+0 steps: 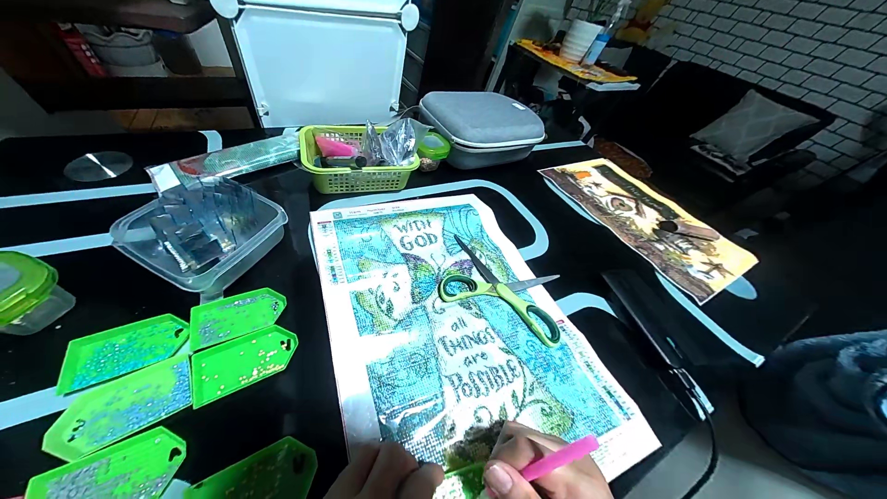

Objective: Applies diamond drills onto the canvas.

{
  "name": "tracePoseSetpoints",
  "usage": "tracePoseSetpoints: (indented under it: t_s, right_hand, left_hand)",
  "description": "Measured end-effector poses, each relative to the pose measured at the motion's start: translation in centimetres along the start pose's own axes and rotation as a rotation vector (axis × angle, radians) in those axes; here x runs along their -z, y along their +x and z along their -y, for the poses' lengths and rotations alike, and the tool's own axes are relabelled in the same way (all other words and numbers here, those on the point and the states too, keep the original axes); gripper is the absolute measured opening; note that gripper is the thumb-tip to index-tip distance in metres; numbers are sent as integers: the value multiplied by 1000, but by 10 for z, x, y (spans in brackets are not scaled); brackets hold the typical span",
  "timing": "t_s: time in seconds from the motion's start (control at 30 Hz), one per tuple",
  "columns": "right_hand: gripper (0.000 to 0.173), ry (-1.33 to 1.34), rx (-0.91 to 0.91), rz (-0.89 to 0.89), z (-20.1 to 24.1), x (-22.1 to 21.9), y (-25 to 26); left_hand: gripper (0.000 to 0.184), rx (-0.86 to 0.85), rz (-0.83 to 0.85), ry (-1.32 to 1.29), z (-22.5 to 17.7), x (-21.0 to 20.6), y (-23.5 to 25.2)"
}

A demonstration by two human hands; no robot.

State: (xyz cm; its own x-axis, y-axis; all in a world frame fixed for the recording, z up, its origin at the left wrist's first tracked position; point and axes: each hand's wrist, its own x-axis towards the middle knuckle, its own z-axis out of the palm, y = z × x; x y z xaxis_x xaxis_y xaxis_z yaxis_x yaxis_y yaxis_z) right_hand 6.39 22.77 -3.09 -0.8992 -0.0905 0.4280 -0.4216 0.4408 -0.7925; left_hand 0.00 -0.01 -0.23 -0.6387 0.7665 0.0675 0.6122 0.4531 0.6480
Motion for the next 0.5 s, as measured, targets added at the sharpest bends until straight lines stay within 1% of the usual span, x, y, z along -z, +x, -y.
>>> tracePoseSetpoints:
  t_s: [0.5]
  right_hand:
    - [33,-70,-18,-42,1,-1,-1]
  left_hand:
    - [42,-4,1,8,0,0,0]
